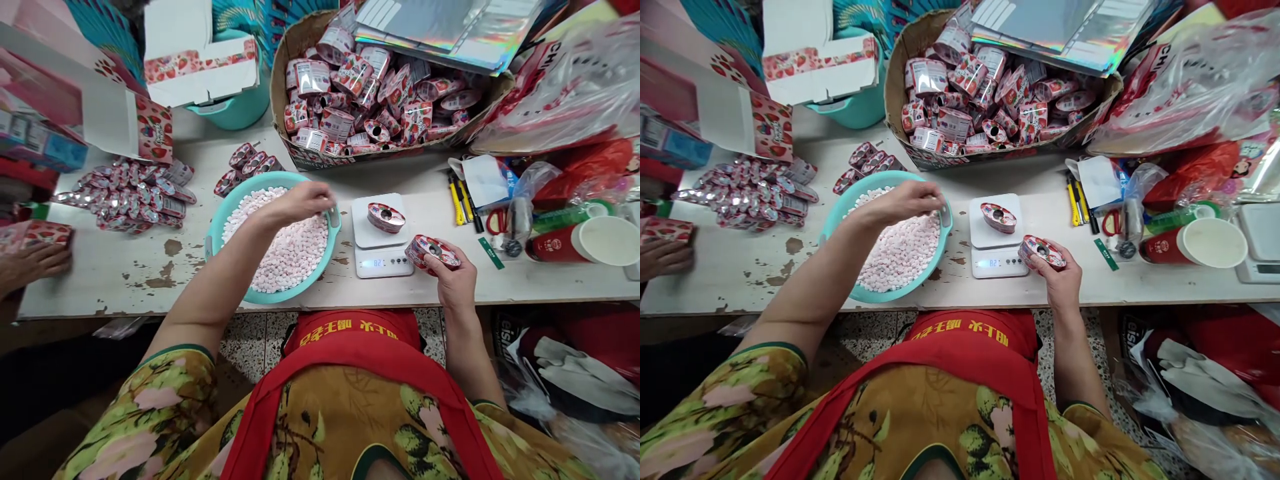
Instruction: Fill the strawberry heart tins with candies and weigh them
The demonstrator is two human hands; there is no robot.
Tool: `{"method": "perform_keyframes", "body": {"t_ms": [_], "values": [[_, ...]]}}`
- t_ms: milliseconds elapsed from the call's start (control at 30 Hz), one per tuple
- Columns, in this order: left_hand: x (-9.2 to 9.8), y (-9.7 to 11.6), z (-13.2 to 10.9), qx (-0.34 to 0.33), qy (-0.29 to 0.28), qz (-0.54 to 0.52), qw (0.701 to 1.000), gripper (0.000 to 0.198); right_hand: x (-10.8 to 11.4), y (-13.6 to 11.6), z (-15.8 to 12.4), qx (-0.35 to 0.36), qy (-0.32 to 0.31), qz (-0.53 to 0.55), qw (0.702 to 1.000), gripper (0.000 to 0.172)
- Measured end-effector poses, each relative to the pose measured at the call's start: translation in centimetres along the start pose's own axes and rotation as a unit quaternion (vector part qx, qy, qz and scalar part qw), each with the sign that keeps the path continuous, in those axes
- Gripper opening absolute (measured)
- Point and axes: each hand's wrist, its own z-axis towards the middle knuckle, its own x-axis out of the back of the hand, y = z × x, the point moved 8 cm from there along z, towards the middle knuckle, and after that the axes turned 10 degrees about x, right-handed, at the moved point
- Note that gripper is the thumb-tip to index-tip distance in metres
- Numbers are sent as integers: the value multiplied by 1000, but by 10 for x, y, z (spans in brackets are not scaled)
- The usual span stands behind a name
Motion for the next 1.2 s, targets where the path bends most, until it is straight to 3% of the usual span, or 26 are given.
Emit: {"method": "perform_keyframes", "body": {"t_ms": [133,200,300,400,533,733,867,967,1200], "values": [[-63,71,34,-130,-27,246,960,15,-8,0,-5,1,-25,-3,1000,56],[-89,88,45,-158,-21,339,927,20,-11,-1,-8,-5,-39,-2,999,56],[-108,97,49,-167,0,417,894,28,-14,-1,-12,-16,-55,-5,998,55],[-111,96,47,-177,2,416,892,31,-15,1,-12,-23,-62,-4,998,56],[-102,94,48,-201,3,343,918,28,-20,3,-10,-27,-70,4,997,57],[-62,86,46,-203,58,128,969,20,-22,-1,-9,-25,-82,-5,996,55],[-41,70,41,-175,94,115,973,15,-14,0,-9,-19,-60,-12,998,56],[-45,65,38,-176,89,158,968,14,-8,1,-9,-16,-49,-24,998,55],[-77,73,36,-185,55,298,935,21,-5,2,-9,-11,-38,-26,999,56]]}}
